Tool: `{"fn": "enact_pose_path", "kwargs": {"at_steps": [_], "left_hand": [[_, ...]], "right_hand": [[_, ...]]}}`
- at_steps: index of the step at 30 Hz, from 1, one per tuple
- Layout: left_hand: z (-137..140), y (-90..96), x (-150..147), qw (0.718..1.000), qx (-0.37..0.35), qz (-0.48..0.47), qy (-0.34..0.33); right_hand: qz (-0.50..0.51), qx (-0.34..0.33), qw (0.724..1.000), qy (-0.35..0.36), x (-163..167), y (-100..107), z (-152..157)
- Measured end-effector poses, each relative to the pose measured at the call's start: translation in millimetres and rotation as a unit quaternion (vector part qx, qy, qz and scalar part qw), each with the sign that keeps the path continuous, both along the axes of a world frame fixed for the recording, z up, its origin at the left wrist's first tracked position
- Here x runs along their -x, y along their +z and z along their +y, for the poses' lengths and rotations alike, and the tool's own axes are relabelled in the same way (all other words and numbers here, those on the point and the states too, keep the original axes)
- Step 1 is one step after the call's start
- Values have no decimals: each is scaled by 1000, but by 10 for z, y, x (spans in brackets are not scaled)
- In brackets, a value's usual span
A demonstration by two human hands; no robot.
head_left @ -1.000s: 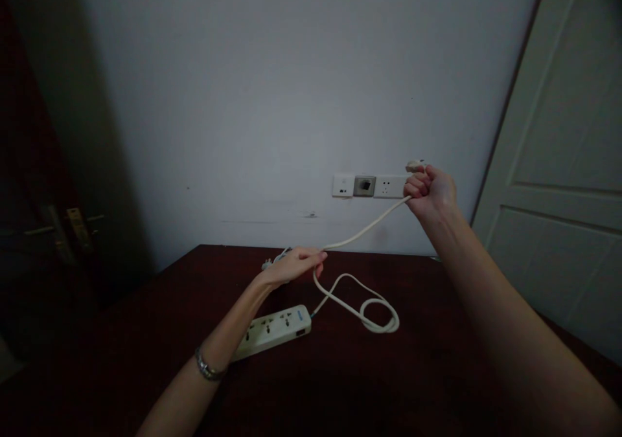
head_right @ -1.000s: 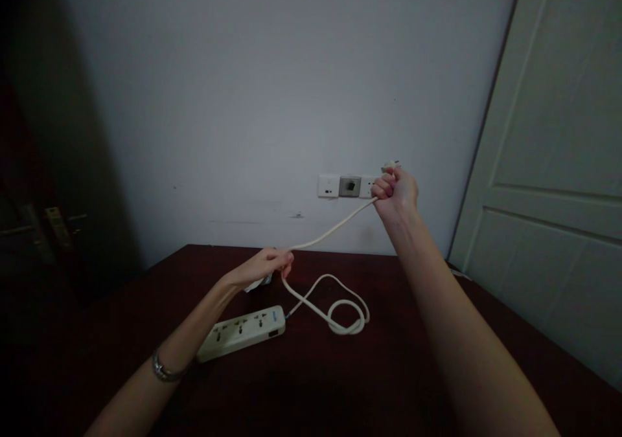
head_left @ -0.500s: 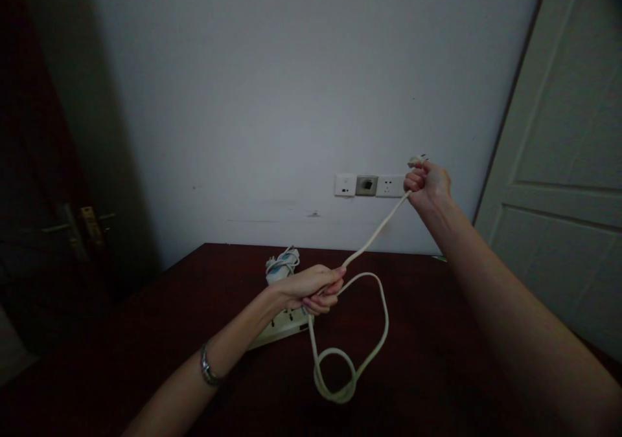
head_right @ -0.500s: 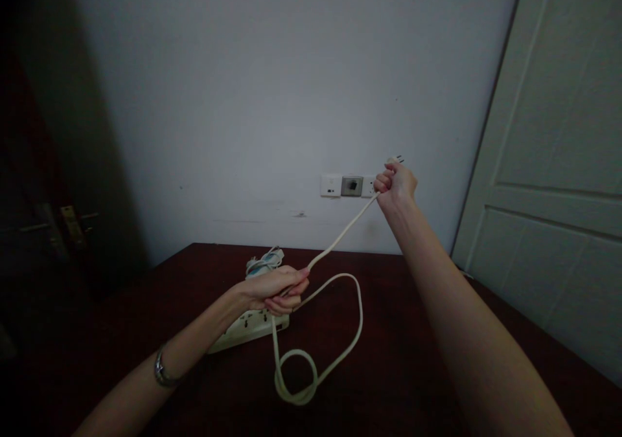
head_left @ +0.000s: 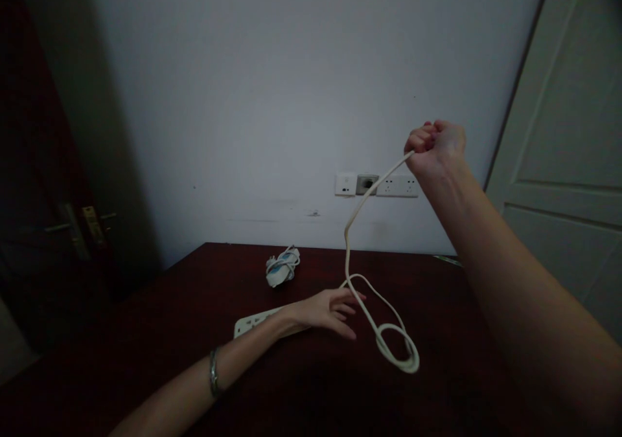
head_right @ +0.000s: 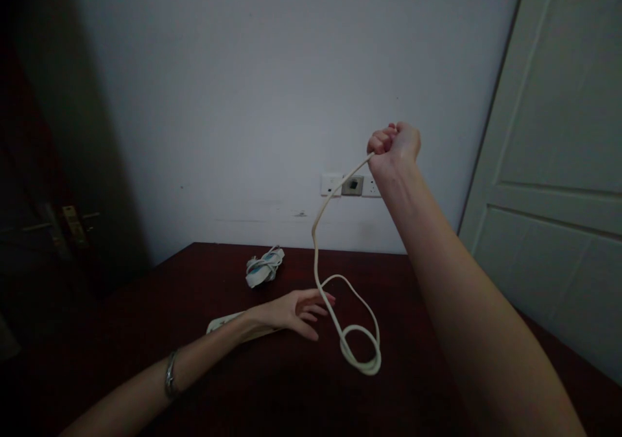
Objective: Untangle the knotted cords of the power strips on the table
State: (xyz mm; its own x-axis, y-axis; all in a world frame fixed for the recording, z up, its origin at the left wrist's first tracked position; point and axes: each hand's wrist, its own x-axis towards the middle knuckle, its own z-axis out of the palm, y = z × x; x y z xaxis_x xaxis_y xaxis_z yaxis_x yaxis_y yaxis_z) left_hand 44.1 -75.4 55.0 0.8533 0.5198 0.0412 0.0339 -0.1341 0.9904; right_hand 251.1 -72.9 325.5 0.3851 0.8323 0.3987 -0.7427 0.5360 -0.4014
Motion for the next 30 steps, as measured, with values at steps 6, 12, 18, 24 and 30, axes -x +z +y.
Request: {"fn": "enact_pose_path", "kwargs": {"at_steps": [6,12,18,24,30], "left_hand": [[-111,-253,-356,998,1,42,42],[-165,-284,-551,996,1,24,89],[128,-44,-208,966,93,-105,215],[381,250,176,937,218,-250,109],[500,397,220,940,192,-269,90]], "right_hand": [[28,-20,999,12,133,182,-107],[-28,-15,999,2,50,188,-200],[-225,-7,973,44,-566,32,-335],[-335,76,936,-73,-927,-142,-376],[-430,96,890,-116,-839,-308,-537]]}}
